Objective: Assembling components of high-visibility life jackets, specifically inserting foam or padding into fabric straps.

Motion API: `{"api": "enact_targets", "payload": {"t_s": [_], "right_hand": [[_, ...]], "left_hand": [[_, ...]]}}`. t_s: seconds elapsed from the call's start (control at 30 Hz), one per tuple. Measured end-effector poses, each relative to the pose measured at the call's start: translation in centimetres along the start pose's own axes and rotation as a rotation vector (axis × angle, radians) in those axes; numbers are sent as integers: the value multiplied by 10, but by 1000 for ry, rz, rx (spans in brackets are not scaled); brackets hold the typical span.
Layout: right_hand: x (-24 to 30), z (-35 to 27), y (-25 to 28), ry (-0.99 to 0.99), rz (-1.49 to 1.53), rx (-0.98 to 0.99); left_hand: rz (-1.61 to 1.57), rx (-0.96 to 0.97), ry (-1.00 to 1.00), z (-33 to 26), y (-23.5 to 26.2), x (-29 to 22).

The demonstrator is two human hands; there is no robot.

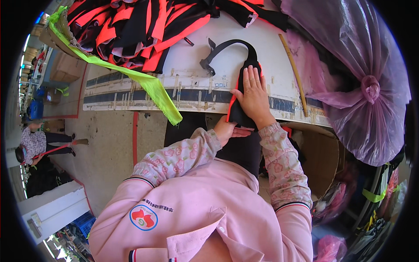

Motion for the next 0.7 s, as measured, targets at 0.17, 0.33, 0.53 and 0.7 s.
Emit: {"api": "enact_targets", "payload": {"t_s": [0.17,0.33,0.53,0.7], "right_hand": [[-19,-2,19,152,295,-12],[-112,-44,60,-546,-140,-64],[-132,-56,50,-503,-341,68],[-136,-55,53,-427,-342,103]], "left_hand": [[-10,-17,-42,6,12,15],[25,-1,-64,7,16,23],[5,-7,-77,7,6,21],[-14,-18,-83,6,6,21]]}}
Point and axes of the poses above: each hand's wrist, its own z-axis towards the middle knuckle, its own y-axis out of the back of the hand, x = y × z, the point moved 1 cm from there along z, towards the middle knuckle, and after that the axes turned 11 degrees about x, right-handed, at the moved point
